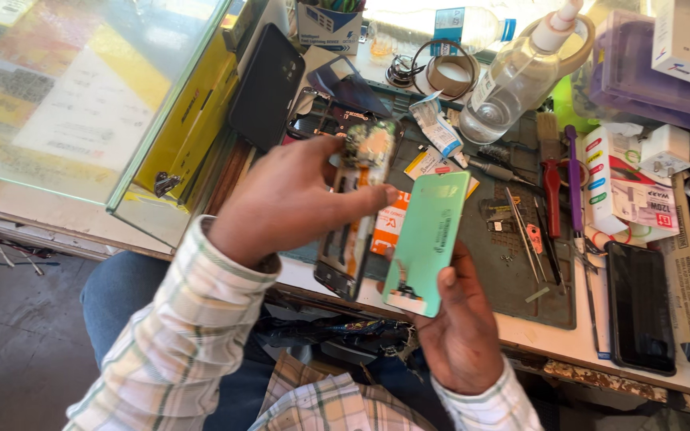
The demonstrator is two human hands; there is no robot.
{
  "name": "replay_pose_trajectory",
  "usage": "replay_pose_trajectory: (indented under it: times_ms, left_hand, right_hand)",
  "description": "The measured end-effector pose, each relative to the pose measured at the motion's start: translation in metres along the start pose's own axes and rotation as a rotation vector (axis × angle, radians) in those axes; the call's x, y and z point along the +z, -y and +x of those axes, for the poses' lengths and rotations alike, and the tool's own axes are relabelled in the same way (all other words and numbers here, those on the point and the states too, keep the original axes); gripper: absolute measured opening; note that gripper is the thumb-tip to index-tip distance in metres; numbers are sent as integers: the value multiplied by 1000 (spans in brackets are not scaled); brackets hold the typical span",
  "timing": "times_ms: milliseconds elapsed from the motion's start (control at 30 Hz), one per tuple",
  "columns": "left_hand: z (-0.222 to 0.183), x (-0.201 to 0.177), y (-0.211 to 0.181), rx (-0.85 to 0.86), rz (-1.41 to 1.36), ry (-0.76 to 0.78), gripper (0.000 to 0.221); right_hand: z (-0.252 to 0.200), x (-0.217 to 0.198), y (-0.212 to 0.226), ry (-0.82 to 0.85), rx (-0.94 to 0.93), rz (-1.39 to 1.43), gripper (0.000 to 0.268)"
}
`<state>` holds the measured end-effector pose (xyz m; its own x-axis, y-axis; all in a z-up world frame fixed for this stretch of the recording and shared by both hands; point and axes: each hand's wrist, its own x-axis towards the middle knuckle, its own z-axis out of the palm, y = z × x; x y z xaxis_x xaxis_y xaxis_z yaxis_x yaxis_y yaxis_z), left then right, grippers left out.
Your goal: The person disassembles a mobile phone by removing the back panel, handles internal components including a circuit board and cables, and applies adhesive from a tube to the internal frame.
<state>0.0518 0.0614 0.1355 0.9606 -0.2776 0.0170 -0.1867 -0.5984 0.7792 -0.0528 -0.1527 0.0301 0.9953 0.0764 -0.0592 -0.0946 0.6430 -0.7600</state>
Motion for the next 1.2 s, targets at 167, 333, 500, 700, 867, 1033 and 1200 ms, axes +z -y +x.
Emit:
replay_pose_trajectory:
  times_ms: [167, 333, 500, 700, 867, 1033, 1200]
  left_hand:
    - [-12, -15, 19, -58, -92, 36, 77]
    - [-37, -6, 44, -136, -528, 157, 93]
    - [-56, 16, 62, -22, -926, 160, 102]
    - [-72, 42, 81, 83, -1166, 101, 102]
    - [-74, 50, 88, 27, -1197, 128, 101]
    - [-72, 50, 85, 56, -1203, 162, 101]
    - [-73, 52, 84, 117, -1238, 150, 105]
  right_hand:
    - [8, -14, 25, 77, 92, -49, 58]
    - [36, -34, 58, 83, 314, -143, 60]
    - [75, -44, 68, 109, 322, -515, 65]
    - [117, -41, 60, 348, 246, -826, 63]
    - [134, -36, 50, 372, 232, -1107, 63]
    - [134, -19, 54, 300, 80, -1527, 54]
    - [121, -7, 52, 328, -247, -1732, 46]
